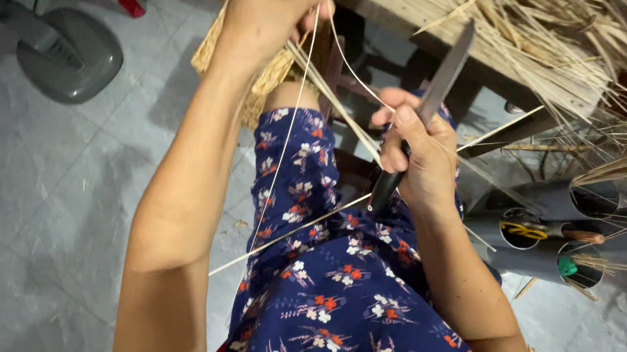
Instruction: The person sits on a low stool and splits thin bamboo strips with a knife, drawing each strip against the blade to shave and thin it, then sets finished strips aside and reaches for the next one, repeating the process across the episode.
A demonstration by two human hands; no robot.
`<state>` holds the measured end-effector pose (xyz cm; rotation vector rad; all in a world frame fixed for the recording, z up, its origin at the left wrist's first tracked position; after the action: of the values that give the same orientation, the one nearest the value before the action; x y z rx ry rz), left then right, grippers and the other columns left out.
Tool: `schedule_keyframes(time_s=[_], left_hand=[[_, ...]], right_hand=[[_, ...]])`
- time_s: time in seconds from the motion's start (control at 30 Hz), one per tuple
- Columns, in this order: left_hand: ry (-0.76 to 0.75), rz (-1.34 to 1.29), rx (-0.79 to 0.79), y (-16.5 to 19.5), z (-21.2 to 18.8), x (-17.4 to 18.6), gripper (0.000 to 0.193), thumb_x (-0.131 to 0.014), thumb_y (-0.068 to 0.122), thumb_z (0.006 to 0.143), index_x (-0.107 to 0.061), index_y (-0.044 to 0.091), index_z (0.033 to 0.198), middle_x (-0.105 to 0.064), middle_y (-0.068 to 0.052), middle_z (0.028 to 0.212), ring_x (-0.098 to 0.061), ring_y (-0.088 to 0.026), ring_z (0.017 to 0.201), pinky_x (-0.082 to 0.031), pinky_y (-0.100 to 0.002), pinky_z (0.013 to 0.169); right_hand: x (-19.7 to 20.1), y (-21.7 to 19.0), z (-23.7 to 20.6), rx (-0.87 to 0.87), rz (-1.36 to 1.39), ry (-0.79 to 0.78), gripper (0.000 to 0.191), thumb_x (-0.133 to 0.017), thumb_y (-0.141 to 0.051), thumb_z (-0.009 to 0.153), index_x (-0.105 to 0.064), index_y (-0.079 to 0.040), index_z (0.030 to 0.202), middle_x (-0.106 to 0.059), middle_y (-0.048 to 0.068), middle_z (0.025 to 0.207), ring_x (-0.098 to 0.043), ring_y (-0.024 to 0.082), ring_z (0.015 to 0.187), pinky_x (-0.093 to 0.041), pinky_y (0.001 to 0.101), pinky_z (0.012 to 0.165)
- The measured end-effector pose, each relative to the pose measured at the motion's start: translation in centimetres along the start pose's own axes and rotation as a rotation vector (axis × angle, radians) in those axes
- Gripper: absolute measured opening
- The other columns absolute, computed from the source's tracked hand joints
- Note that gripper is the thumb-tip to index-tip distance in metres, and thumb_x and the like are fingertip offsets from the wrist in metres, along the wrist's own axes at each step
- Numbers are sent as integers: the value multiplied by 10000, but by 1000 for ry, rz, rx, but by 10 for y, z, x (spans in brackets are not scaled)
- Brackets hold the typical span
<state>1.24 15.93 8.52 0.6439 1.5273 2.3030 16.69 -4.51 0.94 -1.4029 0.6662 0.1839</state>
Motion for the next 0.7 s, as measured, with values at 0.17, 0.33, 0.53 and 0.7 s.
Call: schedule_keyframes(time_s=[0.17, 0.33, 0.53, 0.7], left_hand=[[-11, -44, 160, -17, -1, -2, 125, -708, 165, 995, -727, 55, 939, -740, 16, 786, -618, -30, 609, -446, -184, 481], [98, 45, 228, -37, -12, 33, 148, -725, 157, 996, -776, 66, 1101, -753, 19, 883, -683, -29, 774, -484, -175, 612], [238, 103, 230, 1, -13, 78, 94, -691, 105, 1004, -757, 115, 1070, -762, 19, 941, -598, 6, 668, -377, -174, 484], [240, 201, -63, 94, 17, 105, 95, -680, 114, 1125, -667, 92, 1033, -726, 13, 1043, -660, -15, 791, -433, -185, 577]], right_hand=[[48, -27, 6, 66, -39, 157, 284, -650, -117, 1003, -645, 55, 1228, -732, 139, 1053, -431, 46, 503, -356, 223, 461], [121, -63, -9, 110, -38, 352, 259, -658, -140, 1006, -636, 5, 1220, -725, 91, 1044, -416, 31, 493, -343, 214, 461], [185, -81, -52, 221, 65, 450, 251, -702, -226, 1100, -632, -30, 1238, -636, 24, 993, -411, 30, 572, -325, 205, 533], [223, -93, -78, 286, 64, 523, 286, -690, -298, 1102, -636, -39, 1211, -594, 26, 975, -446, 80, 637, -363, 240, 561]])
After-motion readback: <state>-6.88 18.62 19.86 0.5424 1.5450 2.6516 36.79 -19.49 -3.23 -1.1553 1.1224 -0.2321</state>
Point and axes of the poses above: each hand's wrist, its own z-axis towards the middle knuckle, its own x-axis out of the back of the hand, y = z × x, the point moved 6 cm from there along z, towards the middle knuckle
